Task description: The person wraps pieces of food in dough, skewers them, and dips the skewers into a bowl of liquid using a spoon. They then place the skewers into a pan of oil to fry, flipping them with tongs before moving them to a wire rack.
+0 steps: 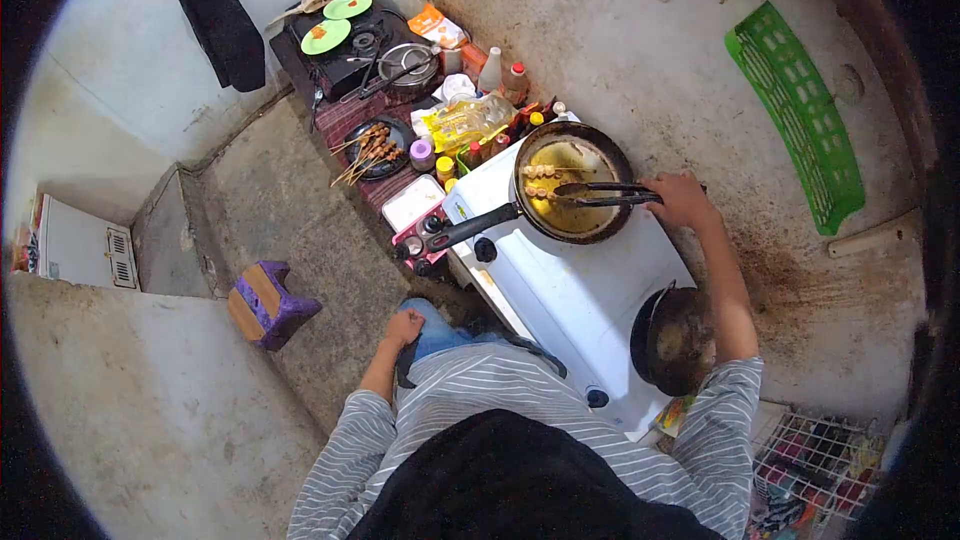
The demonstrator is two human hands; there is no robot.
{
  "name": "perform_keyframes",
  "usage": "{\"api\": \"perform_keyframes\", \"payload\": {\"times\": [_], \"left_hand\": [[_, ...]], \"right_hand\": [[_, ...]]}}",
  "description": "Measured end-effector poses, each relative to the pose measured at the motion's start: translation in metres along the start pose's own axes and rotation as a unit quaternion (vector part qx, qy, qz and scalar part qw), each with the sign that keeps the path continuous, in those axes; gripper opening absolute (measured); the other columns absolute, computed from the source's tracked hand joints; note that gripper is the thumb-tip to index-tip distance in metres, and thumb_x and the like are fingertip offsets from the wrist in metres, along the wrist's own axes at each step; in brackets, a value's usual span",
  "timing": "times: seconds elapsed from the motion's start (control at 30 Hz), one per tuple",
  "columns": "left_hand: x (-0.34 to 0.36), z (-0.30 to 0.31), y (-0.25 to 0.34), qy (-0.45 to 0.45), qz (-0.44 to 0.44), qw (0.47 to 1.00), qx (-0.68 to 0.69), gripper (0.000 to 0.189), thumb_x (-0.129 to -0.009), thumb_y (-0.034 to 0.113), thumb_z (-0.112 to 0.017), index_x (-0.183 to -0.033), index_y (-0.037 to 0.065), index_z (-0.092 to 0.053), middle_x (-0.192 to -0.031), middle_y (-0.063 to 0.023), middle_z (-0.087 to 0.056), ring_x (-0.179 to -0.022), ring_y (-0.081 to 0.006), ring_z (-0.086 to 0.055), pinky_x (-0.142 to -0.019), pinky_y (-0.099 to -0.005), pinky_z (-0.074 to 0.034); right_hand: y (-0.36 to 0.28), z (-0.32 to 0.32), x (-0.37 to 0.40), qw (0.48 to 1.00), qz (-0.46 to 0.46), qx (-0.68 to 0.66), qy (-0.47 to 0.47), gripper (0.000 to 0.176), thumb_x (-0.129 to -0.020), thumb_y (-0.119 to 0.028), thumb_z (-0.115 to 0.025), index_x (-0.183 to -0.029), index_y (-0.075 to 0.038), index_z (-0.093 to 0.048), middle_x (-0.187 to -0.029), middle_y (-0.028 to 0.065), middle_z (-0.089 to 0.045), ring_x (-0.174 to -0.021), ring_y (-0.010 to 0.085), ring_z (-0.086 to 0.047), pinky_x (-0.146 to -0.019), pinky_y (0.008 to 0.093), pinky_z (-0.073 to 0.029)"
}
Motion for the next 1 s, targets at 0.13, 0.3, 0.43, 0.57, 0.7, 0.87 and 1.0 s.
{"api": "perform_keyframes", "payload": {"times": [0.13, 0.3, 0.43, 0.57, 0.7, 0.87, 1.0], "left_hand": [[-0.001, 0.001, 0.002, -0.003, -0.003, 1.000, -0.009, 0.025, -0.073, 0.031, -0.057, -0.085, 0.010, -0.062, -0.082, -0.0134, -0.062, -0.081, -0.0296, -0.059, -0.072, -0.0370, -0.046], [-0.003, 0.000, 0.000, -0.006, 0.002, 1.000, 0.002, 0.027, -0.073, 0.031, -0.056, -0.085, 0.007, -0.062, -0.082, -0.0145, -0.062, -0.081, -0.0304, -0.059, -0.073, -0.0373, -0.045], [-0.004, -0.002, -0.002, -0.009, -0.002, 1.000, 0.023, 0.029, -0.073, 0.033, -0.055, -0.084, 0.007, -0.061, -0.083, -0.0159, -0.062, -0.082, -0.0316, -0.059, -0.074, -0.0379, -0.045], [-0.009, -0.006, -0.007, -0.001, -0.014, 1.000, 0.008, 0.029, -0.073, 0.034, -0.054, -0.083, 0.007, -0.061, -0.082, -0.0164, -0.062, -0.082, -0.0318, -0.059, -0.073, -0.0382, -0.045], [-0.007, -0.003, -0.003, 0.012, -0.016, 1.000, -0.004, 0.028, -0.073, 0.033, -0.055, -0.082, 0.008, -0.061, -0.081, -0.0162, -0.062, -0.080, -0.0315, -0.059, -0.072, -0.0386, -0.045], [-0.004, -0.001, -0.002, 0.003, -0.003, 1.000, 0.014, 0.027, -0.072, 0.032, -0.055, -0.083, 0.008, -0.061, -0.080, -0.0165, -0.062, -0.080, -0.0317, -0.059, -0.072, -0.0390, -0.045], [-0.008, -0.005, -0.005, 0.004, -0.009, 1.000, 0.007, 0.027, -0.072, 0.032, -0.056, -0.084, 0.008, -0.061, -0.080, -0.0161, -0.062, -0.080, -0.0312, -0.059, -0.072, -0.0383, -0.046]], "right_hand": [[-0.002, 0.003, 0.001, 1.000, -0.015, 0.014, -0.013, 0.047, -0.075, -0.032, -0.059, -0.117, -0.016, -0.047, -0.092, 0.0107, -0.055, -0.089, 0.0283, -0.054, -0.080, 0.0478, -0.038], [0.000, 0.001, 0.007, 0.999, -0.007, 0.030, 0.025, 0.050, -0.072, -0.031, -0.062, -0.118, -0.017, -0.047, -0.096, 0.0102, -0.054, -0.093, 0.0276, -0.051, -0.083, 0.0464, -0.035], [-0.010, 0.007, 0.010, 0.999, -0.001, 0.041, 0.025, 0.054, -0.071, -0.026, -0.064, -0.121, -0.018, -0.044, -0.104, 0.0120, -0.051, -0.099, 0.0299, -0.050, -0.088, 0.0486, -0.034], [-0.025, 0.008, 0.011, 0.995, 0.021, 0.041, 0.084, 0.053, -0.070, -0.023, -0.064, -0.120, -0.018, -0.046, -0.102, 0.0113, -0.051, -0.095, 0.0282, -0.051, -0.085, 0.0445, -0.037], [-0.031, -0.003, 0.006, 0.986, 0.026, 0.112, 0.119, 0.051, -0.069, -0.021, -0.065, -0.117, -0.018, -0.048, -0.099, 0.0090, -0.052, -0.091, 0.0245, -0.051, -0.078, 0.0394, -0.040], [-0.031, -0.008, 0.006, 0.984, 0.037, 0.106, 0.139, 0.048, -0.071, -0.022, -0.064, -0.116, -0.019, -0.048, -0.096, 0.0082, -0.053, -0.090, 0.0243, -0.051, -0.075, 0.0397, -0.039], [-0.019, -0.012, 0.005, 0.993, 0.020, 0.067, 0.095, 0.045, -0.074, -0.025, -0.061, -0.116, -0.020, -0.048, -0.097, 0.0083, -0.055, -0.095, 0.0250, -0.051, -0.089, 0.0478, -0.030]]}}
Point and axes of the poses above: each hand's wrist, its own x-axis away from the middle knuckle, its own z-axis out of the back of the hand, y = z × x, the point moved 3 cm from there along -x, towards the middle knuckle
